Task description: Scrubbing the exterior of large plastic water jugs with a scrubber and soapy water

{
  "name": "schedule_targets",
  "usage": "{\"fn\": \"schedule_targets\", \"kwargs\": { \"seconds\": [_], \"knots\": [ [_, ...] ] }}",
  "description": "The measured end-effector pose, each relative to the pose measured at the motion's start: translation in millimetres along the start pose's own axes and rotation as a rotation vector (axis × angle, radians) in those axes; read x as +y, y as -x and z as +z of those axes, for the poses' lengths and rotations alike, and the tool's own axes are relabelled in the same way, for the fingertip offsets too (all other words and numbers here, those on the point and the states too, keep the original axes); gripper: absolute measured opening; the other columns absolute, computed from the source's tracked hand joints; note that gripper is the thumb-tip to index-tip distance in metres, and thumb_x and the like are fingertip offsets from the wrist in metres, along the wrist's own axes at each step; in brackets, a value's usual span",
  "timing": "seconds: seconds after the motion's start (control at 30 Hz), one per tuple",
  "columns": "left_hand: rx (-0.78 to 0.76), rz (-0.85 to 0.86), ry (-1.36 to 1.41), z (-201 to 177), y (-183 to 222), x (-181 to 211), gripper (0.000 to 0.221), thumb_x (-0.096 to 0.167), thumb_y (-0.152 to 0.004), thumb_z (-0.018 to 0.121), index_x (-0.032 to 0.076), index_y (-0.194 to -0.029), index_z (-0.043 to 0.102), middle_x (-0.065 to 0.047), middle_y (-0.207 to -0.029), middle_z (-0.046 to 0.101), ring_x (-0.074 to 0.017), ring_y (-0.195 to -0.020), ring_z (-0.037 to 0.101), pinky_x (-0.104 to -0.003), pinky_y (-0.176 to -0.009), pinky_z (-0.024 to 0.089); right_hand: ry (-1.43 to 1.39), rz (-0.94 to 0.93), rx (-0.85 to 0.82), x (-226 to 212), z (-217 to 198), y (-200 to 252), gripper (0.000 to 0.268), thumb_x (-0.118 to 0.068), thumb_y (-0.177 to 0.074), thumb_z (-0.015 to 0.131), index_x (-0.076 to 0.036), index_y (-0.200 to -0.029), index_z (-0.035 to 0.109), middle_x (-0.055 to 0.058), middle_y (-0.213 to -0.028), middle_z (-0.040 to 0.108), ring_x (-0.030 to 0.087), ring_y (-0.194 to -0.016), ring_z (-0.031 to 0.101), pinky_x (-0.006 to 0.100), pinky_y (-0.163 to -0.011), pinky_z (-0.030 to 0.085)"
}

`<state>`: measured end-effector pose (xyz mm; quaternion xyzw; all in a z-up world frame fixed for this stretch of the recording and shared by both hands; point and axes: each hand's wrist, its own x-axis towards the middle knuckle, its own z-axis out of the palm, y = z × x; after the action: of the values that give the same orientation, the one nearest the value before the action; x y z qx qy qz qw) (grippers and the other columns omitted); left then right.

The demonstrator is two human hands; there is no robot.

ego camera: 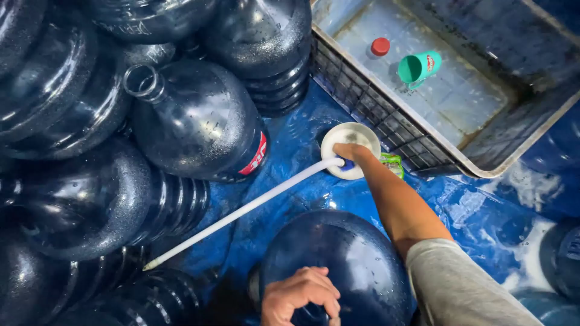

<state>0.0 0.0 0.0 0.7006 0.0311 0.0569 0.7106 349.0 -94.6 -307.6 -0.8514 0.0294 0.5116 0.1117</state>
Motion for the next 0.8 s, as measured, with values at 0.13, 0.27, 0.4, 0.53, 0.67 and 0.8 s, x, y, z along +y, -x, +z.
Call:
{"fn": "schedule_targets", "kwargs": {
  "seconds": [0.13,0.27,0.4,0.53,0.67,0.8],
  "knots": [
    [-0.083,-0.061,0.037,-4,1,4,0.069,0.083,-0.093,0.054,0.017,-0.08,0.071,0.006,-0.079,0.07,-0.0165,-0.082,0.075,-0.042,-0.102,0.058,0.275,-0.11,0.049,13,9,-40,0.07,-0.051,-0.093,0.032,-0.006,-0.138,0.062,0.019,-0.145,0.059,0.035,-0.131,0.056,0.044,-0.109,0.039],
    [-0.079,-0.022,0.035,3,-1,5,0.054,0.07,-0.092,0.062,0.018,-0.08,0.069,0.007,-0.076,0.068,-0.0145,-0.078,0.071,-0.041,-0.104,0.055,0.076,-0.105,0.361,24,15,-61,0.074,-0.048,-0.086,0.063,-0.004,-0.144,0.052,0.018,-0.145,0.056,0.038,-0.135,0.051,0.045,-0.112,0.042],
    [0.09,0.104,-0.038,16,-4,4,0.017,0.003,-0.065,0.072,0.015,-0.077,0.068,0.0,-0.076,0.071,-0.0115,-0.068,0.068,-0.036,-0.094,0.059,0.133,-0.196,0.468,16,7,-15,0.044,-0.034,-0.08,0.083,-0.003,-0.11,0.073,0.015,-0.108,0.074,0.033,-0.099,0.07,0.044,-0.085,0.057],
    [0.34,-0.135,-0.102,26,-7,34,0.02,0.007,-0.06,0.071,0.012,-0.08,0.073,-0.001,-0.081,0.079,-0.015,-0.081,0.077,-0.027,-0.087,0.057,0.357,-0.447,0.691,30,-1,21,0.017,-0.019,-0.081,0.072,-0.002,-0.085,0.074,0.022,-0.094,0.075,0.043,-0.089,0.071,0.053,-0.082,0.057],
    [0.378,-0.051,-0.048,27,-4,6,0.025,0.017,-0.076,0.076,0.012,-0.099,0.068,-0.006,-0.095,0.078,-0.0202,-0.103,0.076,-0.034,-0.097,0.055,-0.058,-0.607,0.957,58,-17,109,0.027,-0.03,-0.092,0.065,-0.006,-0.09,0.076,0.021,-0.086,0.074,0.042,-0.08,0.068,0.052,-0.077,0.052],
    [0.488,0.137,-0.049,35,-14,-21,0.019,0.006,-0.074,0.084,0.006,-0.084,0.068,-0.008,-0.076,0.076,-0.0228,-0.087,0.078,-0.035,-0.094,0.054,-1.194,-0.508,0.561,101,-8,185,0.039,-0.01,-0.088,0.075,0.001,-0.124,0.063,0.022,-0.099,0.072,0.033,-0.084,0.077,0.043,-0.073,0.066]
  ]
}}
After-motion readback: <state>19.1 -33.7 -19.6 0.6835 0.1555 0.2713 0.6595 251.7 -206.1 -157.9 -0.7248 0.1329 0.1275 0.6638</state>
